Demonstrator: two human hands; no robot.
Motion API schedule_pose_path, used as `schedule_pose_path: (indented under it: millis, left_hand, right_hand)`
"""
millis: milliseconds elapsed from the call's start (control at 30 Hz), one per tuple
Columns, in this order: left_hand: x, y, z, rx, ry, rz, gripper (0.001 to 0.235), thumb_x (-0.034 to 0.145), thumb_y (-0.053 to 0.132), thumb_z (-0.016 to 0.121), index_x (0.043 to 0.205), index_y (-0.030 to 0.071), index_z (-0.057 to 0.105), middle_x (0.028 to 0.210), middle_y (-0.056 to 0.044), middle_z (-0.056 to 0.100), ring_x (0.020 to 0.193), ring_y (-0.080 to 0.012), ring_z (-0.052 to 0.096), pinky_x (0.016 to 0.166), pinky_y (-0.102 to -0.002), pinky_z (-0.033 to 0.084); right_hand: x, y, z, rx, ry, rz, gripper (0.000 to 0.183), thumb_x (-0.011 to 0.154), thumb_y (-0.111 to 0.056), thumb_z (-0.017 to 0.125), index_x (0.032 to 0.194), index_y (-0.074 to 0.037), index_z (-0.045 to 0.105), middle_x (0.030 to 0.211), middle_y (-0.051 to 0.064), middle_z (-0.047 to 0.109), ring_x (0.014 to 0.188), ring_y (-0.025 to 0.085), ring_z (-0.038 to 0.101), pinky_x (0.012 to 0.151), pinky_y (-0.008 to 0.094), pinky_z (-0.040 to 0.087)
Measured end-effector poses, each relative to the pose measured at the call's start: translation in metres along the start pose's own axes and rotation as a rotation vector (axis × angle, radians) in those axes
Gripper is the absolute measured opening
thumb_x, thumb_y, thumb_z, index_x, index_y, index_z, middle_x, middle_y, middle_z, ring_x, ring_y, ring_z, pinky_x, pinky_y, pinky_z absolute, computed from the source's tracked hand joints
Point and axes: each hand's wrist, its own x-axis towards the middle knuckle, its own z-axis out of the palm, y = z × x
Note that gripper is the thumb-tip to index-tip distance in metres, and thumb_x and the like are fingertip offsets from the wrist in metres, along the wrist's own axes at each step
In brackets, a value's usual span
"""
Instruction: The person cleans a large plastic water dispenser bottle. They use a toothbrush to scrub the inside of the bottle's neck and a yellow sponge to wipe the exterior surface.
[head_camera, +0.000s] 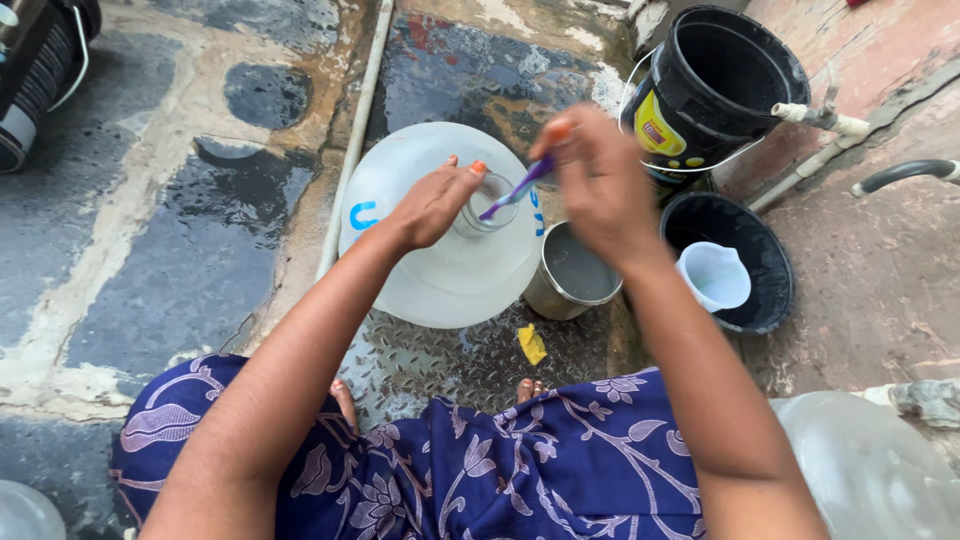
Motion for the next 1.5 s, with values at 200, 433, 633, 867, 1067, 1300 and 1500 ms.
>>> schedule_pose_path:
  millis: [200, 433, 633, 867, 1067, 1300, 1500]
  left_hand:
    - [0.007, -0.02, 0.002, -0.061, -0.029, 0.024, 0.071, 0.104, 0.053, 0.027, 0.135, -0.002, 0.058, 0.148, -0.028, 0.053, 0.151, -0.0448, 0.029, 0.126, -0.045, 0.018]
    - [-0.005, -0.005, 0.001, -0.071, -0.073, 0.081, 0.066, 0.108, 0.048, 0.024, 0.125, -0.002, 0.064, 0.137, -0.028, 0.063, 0.148, -0.0419, 0.045, 0.131, -0.042, 0.022]
    - [-0.009, 0.008, -0.003, -0.059, -0.069, 0.086, 0.065, 0.105, 0.046, 0.025, 0.124, 0.001, 0.067, 0.136, -0.027, 0.061, 0.144, -0.0438, 0.041, 0.122, -0.044, 0.025]
    - [-0.009, -0.004, -0.003, -0.112, -0.047, 0.132, 0.059, 0.108, 0.044, 0.032, 0.122, -0.003, 0.065, 0.133, -0.03, 0.062, 0.146, -0.0433, 0.041, 0.122, -0.043, 0.027]
    - [-0.012, 0.003, -0.01, -0.107, -0.039, 0.125, 0.059, 0.106, 0.043, 0.03, 0.12, 0.0, 0.068, 0.127, -0.027, 0.068, 0.135, -0.0392, 0.055, 0.124, -0.042, 0.028]
    - [-0.009, -0.007, -0.001, -0.08, -0.037, 0.181, 0.058, 0.107, 0.042, 0.031, 0.116, -0.001, 0.068, 0.124, -0.028, 0.069, 0.136, -0.0416, 0.055, 0.122, -0.044, 0.031]
    - [-0.007, -0.012, 0.007, -0.072, -0.026, 0.218, 0.059, 0.107, 0.042, 0.032, 0.12, -0.003, 0.068, 0.127, -0.029, 0.067, 0.137, -0.0431, 0.052, 0.121, -0.044, 0.033]
  right_hand:
    - [-0.009, -0.014, -0.007, -0.024, -0.025, -0.053, 0.039, 0.116, -0.032, 0.045, 0.098, -0.002, 0.063, 0.091, 0.008, 0.068, 0.08, 0.02, 0.071, 0.072, 0.033, 0.056]
    - [-0.004, 0.01, 0.035, -0.068, -0.09, -0.052, 0.036, 0.114, -0.026, 0.052, 0.091, -0.001, 0.063, 0.086, 0.013, 0.062, 0.081, 0.028, 0.064, 0.072, 0.038, 0.049]
    - [-0.011, -0.028, -0.023, -0.009, 0.001, -0.07, 0.042, 0.118, -0.034, 0.046, 0.095, -0.003, 0.063, 0.089, 0.007, 0.065, 0.076, 0.019, 0.067, 0.07, 0.033, 0.051]
    - [-0.006, 0.014, 0.034, 0.038, -0.122, -0.038, 0.041, 0.116, -0.032, 0.048, 0.094, -0.003, 0.066, 0.086, 0.009, 0.064, 0.08, 0.023, 0.065, 0.071, 0.037, 0.05]
    - [-0.003, -0.02, -0.009, 0.018, -0.072, -0.04, 0.043, 0.116, -0.035, 0.046, 0.094, -0.003, 0.065, 0.087, 0.009, 0.064, 0.081, 0.022, 0.065, 0.074, 0.036, 0.051]
    - [-0.005, -0.023, 0.007, -0.006, -0.199, -0.085, 0.03, 0.11, -0.023, 0.048, 0.096, -0.002, 0.063, 0.087, 0.011, 0.064, 0.081, 0.023, 0.066, 0.074, 0.037, 0.05]
    - [-0.004, -0.001, 0.03, 0.039, -0.204, -0.01, 0.021, 0.105, -0.014, 0.051, 0.095, -0.001, 0.063, 0.089, 0.011, 0.067, 0.08, 0.023, 0.069, 0.07, 0.035, 0.054]
